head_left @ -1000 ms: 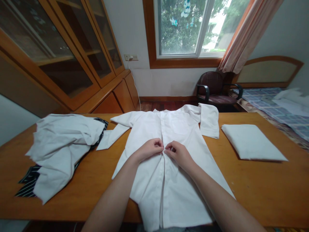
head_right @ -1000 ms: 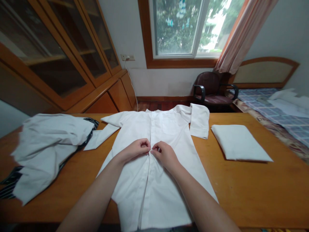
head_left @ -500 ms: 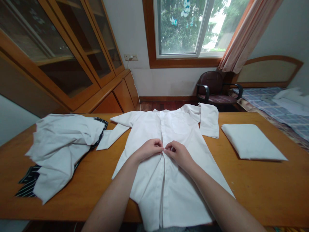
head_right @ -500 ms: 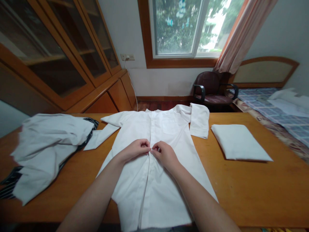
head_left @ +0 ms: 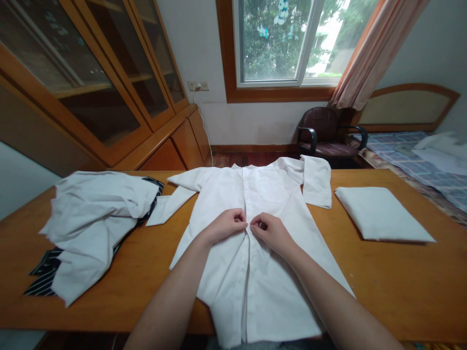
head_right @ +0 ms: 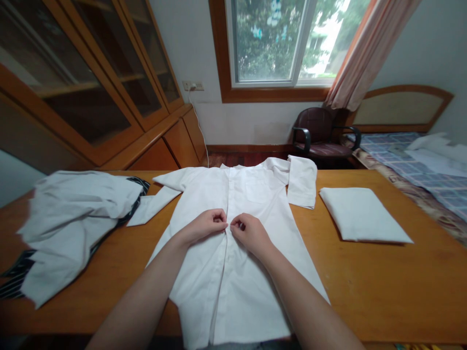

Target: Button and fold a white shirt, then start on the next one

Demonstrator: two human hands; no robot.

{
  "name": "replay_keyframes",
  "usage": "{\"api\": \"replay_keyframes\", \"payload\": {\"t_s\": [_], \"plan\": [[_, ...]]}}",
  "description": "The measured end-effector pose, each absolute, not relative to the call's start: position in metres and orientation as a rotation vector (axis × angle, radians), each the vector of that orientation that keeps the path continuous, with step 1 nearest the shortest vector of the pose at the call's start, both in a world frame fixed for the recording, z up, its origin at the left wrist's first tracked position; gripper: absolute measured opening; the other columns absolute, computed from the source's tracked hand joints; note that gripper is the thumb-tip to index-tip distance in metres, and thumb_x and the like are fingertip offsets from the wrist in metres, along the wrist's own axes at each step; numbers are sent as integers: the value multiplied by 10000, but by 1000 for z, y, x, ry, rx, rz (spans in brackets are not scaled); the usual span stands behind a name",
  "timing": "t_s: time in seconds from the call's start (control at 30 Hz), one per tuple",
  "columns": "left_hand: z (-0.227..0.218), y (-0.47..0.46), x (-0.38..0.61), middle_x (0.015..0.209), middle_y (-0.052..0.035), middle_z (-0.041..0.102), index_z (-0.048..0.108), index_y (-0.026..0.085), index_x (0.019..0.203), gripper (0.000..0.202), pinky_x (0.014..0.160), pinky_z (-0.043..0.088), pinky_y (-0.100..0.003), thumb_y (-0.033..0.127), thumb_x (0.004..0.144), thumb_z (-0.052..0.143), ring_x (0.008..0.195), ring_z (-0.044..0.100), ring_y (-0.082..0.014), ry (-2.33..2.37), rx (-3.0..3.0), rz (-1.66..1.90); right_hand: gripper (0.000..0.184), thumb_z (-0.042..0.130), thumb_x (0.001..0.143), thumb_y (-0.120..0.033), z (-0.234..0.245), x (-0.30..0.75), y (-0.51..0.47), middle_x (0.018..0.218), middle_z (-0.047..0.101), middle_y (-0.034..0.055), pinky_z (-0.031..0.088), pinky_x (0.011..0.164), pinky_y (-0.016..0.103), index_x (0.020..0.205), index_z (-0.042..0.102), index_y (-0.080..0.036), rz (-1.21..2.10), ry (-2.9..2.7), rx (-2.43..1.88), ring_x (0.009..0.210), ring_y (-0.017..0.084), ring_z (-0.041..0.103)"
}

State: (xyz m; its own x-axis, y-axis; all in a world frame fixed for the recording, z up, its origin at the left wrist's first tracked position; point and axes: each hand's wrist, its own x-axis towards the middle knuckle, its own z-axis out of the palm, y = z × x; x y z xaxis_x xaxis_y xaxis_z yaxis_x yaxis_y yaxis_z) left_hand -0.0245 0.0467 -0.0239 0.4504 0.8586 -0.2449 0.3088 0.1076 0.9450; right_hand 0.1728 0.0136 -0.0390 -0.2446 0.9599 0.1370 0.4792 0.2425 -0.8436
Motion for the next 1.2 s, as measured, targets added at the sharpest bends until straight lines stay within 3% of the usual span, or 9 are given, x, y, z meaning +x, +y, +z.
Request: {"api": "replay_keyframes", "payload": {"t_s": [0.63,1.2], "plan": [[-23,47,-25,696,33,581,620,168,761,113,597,356,-224,270,726,657,651,506,-124,1103,1609,610,48,660,817,-185,-37,172,14,770,682,1,447,678,251,825,705,-199,884,-1891,-1352,704,143,608],[-19,45,-25,708,15,603,645,165,772,169,589,374,-225,328,746,682,658,522,-133,1093,1648,569,104,664,860,-290,-40,171,16,745,677,9,429,635,255,822,698,-199,877,-1903,-1404,682,157,600]]}}
